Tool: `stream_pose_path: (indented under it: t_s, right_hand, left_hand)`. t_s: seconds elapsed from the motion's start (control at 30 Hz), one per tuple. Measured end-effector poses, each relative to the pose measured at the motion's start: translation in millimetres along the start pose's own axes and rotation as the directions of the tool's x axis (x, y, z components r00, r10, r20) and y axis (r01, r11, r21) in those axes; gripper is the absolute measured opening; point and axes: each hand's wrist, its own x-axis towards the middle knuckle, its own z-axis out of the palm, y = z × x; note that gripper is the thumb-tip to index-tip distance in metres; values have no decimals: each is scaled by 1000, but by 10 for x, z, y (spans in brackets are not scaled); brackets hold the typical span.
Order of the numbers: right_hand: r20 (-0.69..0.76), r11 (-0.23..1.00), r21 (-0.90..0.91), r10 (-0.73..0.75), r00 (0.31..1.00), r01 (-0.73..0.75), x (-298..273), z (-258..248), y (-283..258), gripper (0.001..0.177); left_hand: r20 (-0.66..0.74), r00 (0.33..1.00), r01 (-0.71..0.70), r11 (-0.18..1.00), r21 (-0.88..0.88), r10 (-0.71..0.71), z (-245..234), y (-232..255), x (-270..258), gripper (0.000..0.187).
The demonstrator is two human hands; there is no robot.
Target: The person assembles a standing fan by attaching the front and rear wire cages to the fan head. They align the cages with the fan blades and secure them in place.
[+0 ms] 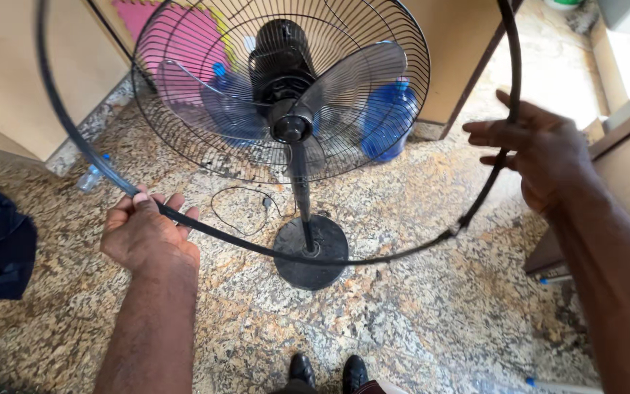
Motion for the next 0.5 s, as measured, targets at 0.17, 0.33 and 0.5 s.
stream_pose_path:
  t_s: [0.17, 0.33, 0.5]
  right_hand:
    - [3, 976, -143, 167, 986, -164, -25, 81, 212, 46]
    - [-115, 921, -328, 182, 977, -210, -57, 230, 150, 42]
    - [-220, 903, -414, 19, 975, -112, -71, 390, 39, 41]
  left_hand:
    - [47, 999, 0, 1000, 23, -1, 109, -32, 148, 15]
    - [229, 913, -324, 941, -100, 338, 206, -83, 506, 24]
    - [394, 807, -439, 893, -96, 439, 421, 175, 696, 25]
